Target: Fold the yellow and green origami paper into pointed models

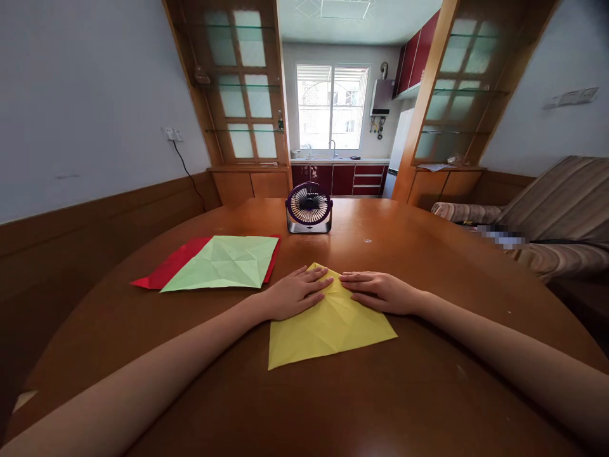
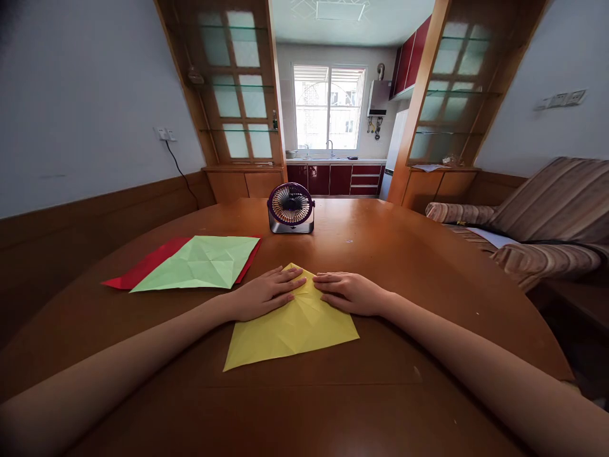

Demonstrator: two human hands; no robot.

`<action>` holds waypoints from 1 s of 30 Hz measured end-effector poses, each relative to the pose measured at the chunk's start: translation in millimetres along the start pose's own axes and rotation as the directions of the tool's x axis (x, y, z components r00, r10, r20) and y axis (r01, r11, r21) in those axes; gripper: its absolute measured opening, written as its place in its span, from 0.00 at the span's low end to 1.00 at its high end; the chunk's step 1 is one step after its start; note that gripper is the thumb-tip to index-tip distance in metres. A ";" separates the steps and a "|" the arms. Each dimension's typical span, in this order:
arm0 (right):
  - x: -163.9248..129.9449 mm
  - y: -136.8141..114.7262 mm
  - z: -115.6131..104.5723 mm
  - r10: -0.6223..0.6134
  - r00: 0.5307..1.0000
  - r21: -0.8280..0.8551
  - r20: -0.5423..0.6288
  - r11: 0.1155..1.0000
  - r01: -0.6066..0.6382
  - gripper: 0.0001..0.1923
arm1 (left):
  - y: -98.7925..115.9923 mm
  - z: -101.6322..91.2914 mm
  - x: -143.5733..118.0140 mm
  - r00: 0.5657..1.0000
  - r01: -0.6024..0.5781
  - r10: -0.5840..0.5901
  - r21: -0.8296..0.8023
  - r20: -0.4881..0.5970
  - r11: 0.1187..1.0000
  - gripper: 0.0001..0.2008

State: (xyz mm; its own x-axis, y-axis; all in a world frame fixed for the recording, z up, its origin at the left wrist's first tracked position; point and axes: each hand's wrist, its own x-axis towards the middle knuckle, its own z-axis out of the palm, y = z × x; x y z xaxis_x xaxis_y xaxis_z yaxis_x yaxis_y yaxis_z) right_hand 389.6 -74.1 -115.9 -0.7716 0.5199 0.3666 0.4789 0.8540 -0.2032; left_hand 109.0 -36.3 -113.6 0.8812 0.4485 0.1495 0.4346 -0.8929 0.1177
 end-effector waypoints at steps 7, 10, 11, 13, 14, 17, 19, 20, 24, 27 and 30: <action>-8.3 12.2 -16.3 -0.067 0.998 0.063 0.021 0.996 0.065 0.17 | 1.0 -0.7 -0.1 1.000 0.005 -0.005 0.006 0.002 1.000 0.26; -10.0 15.8 -20.9 -0.108 0.993 0.072 -0.040 0.991 0.111 0.13 | 1.1 -0.4 -0.4 1.000 0.002 -0.002 -0.003 -0.012 1.000 0.26; -10.3 16.6 -22.1 -0.121 0.991 0.073 -0.057 0.989 0.125 0.12 | 1.2 -0.3 -0.4 1.000 0.003 -0.003 -0.006 -0.012 1.000 0.26; -10.6 17.2 -23.9 -0.136 0.988 0.067 -0.079 0.988 0.142 0.10 | 1.4 -0.3 -0.4 1.000 0.006 -0.006 -0.011 -0.011 1.000 0.26; -10.7 17.1 -24.7 -0.140 0.987 0.060 -0.085 0.988 0.145 0.09 | 1.6 -0.3 -0.3 1.000 0.006 -0.006 -0.012 -0.011 1.000 0.26; -10.7 15.1 -26.0 -0.162 0.982 0.045 -0.098 0.985 0.167 0.09 | 1.7 -0.1 0.1 1.000 0.006 -0.006 -0.012 -0.008 1.000 0.25; -10.6 13.6 -26.2 -0.180 0.979 0.038 -0.101 0.982 0.184 0.10 | 1.1 0.1 0.2 1.000 0.007 -0.007 -0.013 0.000 1.000 0.26; -10.5 13.0 -26.1 -0.188 0.977 0.034 -0.099 0.981 0.192 0.11 | 0.5 0.1 0.2 1.000 0.006 -0.006 -0.014 0.005 1.000 0.26; -10.4 12.2 -24.3 -0.200 0.976 0.023 -0.091 0.979 0.203 0.12 | -1.3 -2.4 -0.5 1.000 -0.001 0.002 -0.008 0.025 1.000 0.26; -10.9 12.4 -22.6 -0.188 0.978 0.024 -0.092 0.981 0.191 0.12 | 1.7 -5.7 1.1 1.000 0.011 -0.012 0.026 0.028 1.000 0.27; -11.5 12.2 -21.7 -0.181 0.979 0.024 -0.097 0.983 0.184 0.12 | 12.2 -6.6 9.9 0.999 0.041 -0.040 0.074 -0.013 0.996 0.28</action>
State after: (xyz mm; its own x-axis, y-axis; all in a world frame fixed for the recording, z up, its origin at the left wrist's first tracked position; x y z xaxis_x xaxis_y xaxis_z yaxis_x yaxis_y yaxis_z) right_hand 413.4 -70.1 -102.9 -0.8009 0.3527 0.4840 0.3187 0.9352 -0.1542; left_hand 121.8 -42.5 -104.1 0.8605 0.4847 0.1570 0.4831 -0.8741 0.0507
